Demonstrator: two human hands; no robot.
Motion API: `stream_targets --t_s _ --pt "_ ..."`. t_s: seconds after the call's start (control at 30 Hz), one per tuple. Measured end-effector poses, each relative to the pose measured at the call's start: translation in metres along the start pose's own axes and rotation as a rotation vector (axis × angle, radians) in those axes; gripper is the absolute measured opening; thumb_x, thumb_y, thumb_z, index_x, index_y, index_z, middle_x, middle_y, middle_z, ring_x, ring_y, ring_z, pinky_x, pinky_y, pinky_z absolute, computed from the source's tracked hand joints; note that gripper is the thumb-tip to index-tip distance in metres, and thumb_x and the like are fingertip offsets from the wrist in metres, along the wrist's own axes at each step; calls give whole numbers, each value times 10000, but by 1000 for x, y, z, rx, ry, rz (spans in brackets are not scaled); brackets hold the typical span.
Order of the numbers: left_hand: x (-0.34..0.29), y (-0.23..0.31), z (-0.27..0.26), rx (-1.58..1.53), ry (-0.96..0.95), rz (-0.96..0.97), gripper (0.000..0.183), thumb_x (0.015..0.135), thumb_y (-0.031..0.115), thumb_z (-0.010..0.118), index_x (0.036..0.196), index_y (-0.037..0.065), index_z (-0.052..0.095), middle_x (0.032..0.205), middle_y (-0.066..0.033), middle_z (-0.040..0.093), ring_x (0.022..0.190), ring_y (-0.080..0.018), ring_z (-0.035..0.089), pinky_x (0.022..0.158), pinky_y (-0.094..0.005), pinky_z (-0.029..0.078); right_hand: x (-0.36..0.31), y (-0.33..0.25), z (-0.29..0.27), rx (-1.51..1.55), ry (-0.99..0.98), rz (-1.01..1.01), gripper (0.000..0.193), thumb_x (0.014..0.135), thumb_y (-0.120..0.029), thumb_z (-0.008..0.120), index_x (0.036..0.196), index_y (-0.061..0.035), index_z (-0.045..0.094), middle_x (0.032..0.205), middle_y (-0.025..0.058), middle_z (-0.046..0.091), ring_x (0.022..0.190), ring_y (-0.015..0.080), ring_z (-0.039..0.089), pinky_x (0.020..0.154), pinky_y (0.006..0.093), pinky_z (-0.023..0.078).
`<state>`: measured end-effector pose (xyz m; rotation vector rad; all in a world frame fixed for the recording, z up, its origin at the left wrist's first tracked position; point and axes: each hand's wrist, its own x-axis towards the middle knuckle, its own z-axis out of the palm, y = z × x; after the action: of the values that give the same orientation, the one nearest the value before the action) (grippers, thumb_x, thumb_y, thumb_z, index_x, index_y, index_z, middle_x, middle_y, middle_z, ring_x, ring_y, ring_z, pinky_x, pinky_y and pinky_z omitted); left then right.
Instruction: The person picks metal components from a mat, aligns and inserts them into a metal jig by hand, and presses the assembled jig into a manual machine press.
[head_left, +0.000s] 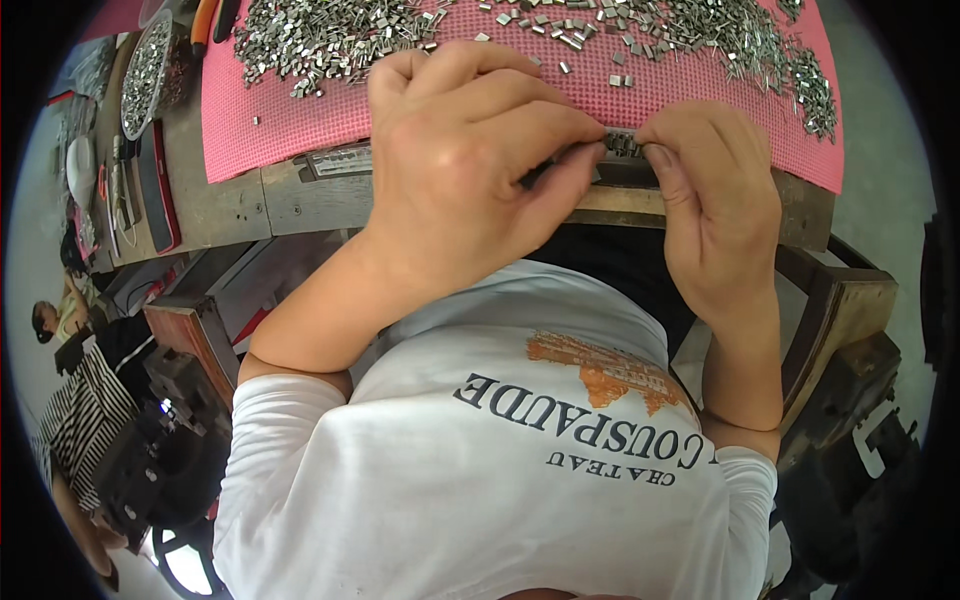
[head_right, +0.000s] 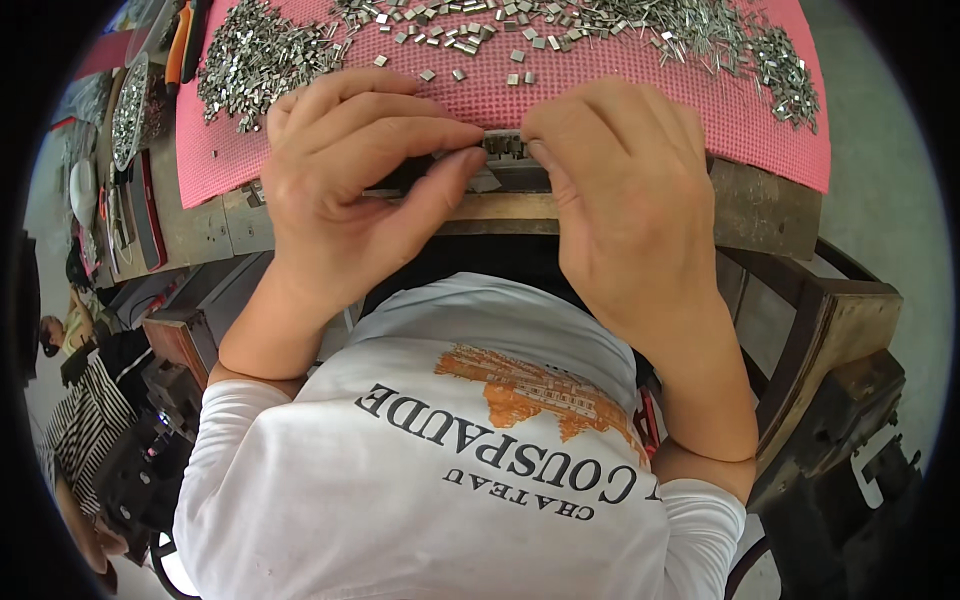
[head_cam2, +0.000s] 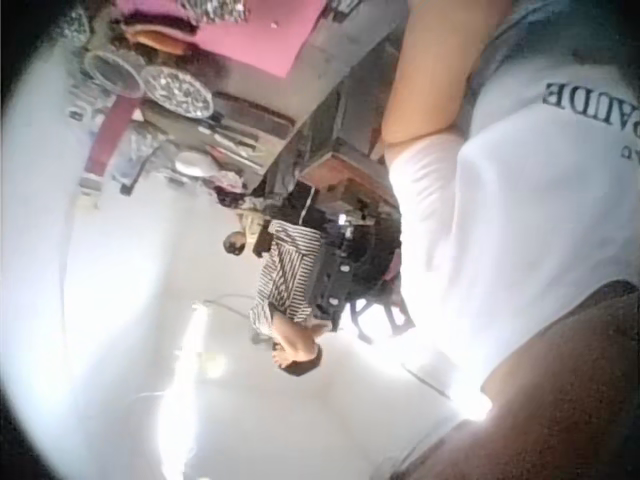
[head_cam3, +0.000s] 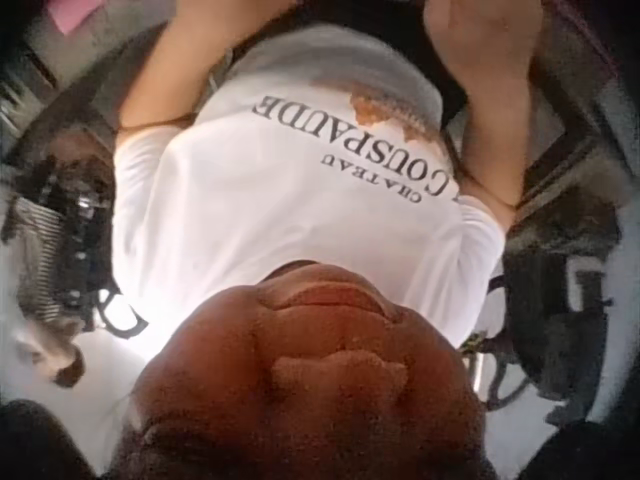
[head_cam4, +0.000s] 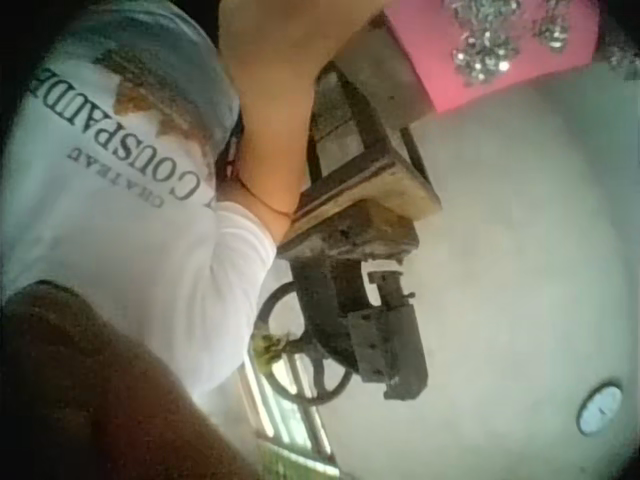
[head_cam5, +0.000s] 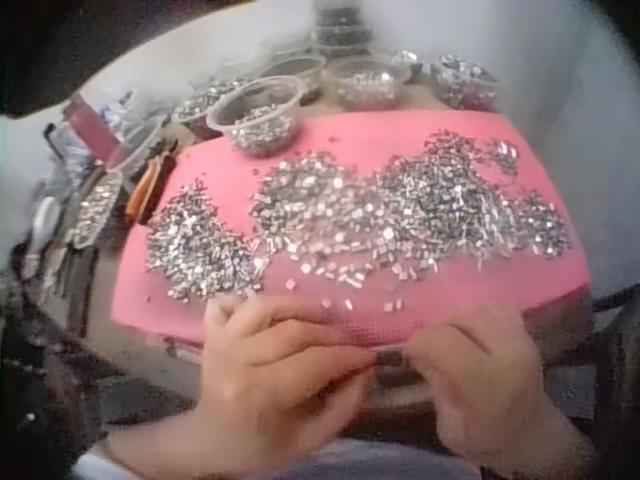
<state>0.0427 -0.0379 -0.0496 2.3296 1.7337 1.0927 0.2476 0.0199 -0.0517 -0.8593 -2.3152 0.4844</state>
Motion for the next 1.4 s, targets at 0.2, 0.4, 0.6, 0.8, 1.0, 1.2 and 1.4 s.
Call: stream_targets --t_s 0.2,0.4,0.6,0.8,1.0,1.2,1.4 --pt "-1 8 15 83 68 71 211 691 125 857 888 164 791 875 35 736 964 -193 672 865 -335 402 0 1 4 -135 69 -144 226 741 -23 679 955 -93 667 915 46 636 860 265 610 783 396 436" --pt "-1 8 13 81 28 30 220 693 99 850 900 153 797 882 29 735 918 -200 655 827 -355 443 0 -3 -3 -209 -34 -165 179 839 -17 691 1016 -50 692 956 76 667 871 284 629 797 392 459" --pt "-1 2 9 -90 -57 -70 262 671 77 872 924 113 811 886 -12 751 852 -214 647 793 -336 491 2 3 -10 -117 -49 -111 175 860 -6 689 1029 -44 711 948 84 694 855 283 637 805 378 466" --pt "-2 0 6 -109 -86 -89 262 665 75 874 912 101 791 889 -22 756 822 -208 638 763 -330 492 0 7 -8 -40 -28 -91 132 889 -2 683 1013 -43 703 924 83 701 852 280 640 789 360 466" --pt "-5 1 8 -34 -33 49 278 649 72 862 911 117 780 916 -17 748 833 -221 628 748 -338 490 2 1 -1 -72 -48 -116 124 869 3 681 985 -43 680 949 85 672 871 293 625 796 382 460" --pt "-8 -7 11 -161 -56 -50 251 665 16 835 892 110 788 916 -16 739 841 -227 629 769 -339 499 1 -2 1 -214 -104 -180 178 850 -14 676 1026 -38 682 1004 102 648 904 310 613 806 403 461" --pt "-9 -9 8 -106 -28 49 231 675 28 828 887 111 789 914 -18 741 853 -228 636 778 -335 498 2 -4 3 -174 -120 -133 180 860 -26 674 1038 -43 686 1013 104 650 911 314 614 811 402 462"
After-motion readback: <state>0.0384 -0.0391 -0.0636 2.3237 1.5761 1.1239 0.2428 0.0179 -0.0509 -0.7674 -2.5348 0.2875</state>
